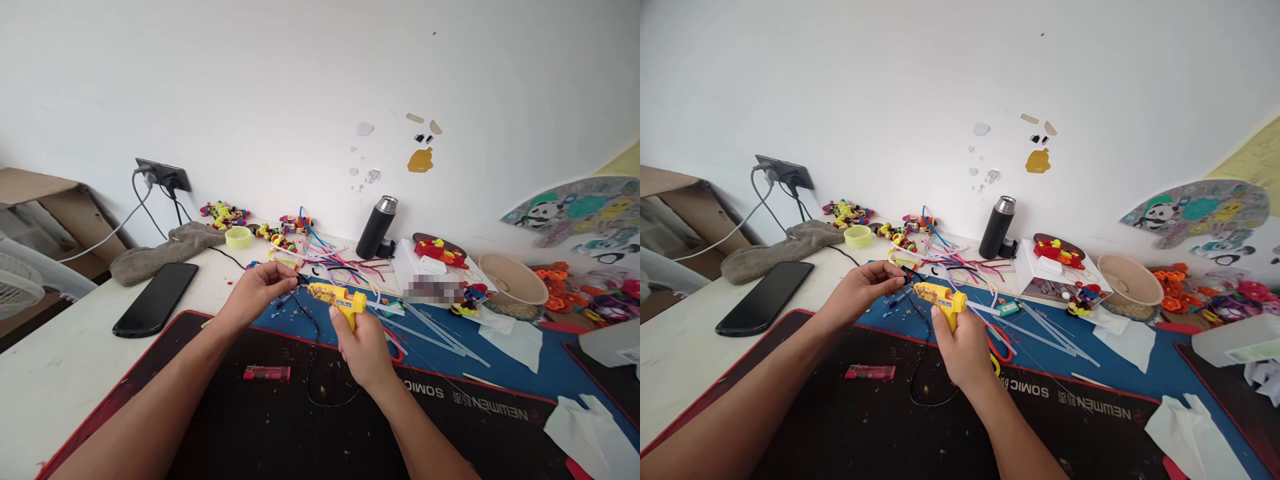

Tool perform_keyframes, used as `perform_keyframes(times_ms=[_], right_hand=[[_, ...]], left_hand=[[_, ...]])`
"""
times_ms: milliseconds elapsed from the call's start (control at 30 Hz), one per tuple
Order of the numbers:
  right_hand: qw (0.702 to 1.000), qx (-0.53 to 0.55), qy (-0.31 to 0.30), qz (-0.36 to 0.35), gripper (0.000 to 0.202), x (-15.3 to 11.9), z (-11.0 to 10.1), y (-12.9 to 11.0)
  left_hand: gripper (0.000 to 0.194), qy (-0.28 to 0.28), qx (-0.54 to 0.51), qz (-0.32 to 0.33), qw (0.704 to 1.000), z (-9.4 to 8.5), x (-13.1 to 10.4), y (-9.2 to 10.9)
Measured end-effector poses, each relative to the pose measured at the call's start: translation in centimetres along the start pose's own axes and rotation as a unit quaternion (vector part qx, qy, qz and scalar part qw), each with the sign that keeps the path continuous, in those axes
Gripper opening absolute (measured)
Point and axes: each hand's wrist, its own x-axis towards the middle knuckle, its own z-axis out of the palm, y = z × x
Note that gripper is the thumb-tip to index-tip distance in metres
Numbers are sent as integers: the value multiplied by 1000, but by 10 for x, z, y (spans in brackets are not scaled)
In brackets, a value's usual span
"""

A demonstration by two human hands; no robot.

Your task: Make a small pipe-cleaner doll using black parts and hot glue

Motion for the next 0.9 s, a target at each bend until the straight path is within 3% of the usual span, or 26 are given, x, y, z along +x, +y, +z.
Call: perform_keyframes(times_ms=[900], right_hand=[[1000, 13, 17, 7, 60, 1, -2, 3]], left_hand=[[39, -18, 17, -3, 1000, 1, 0, -2]])
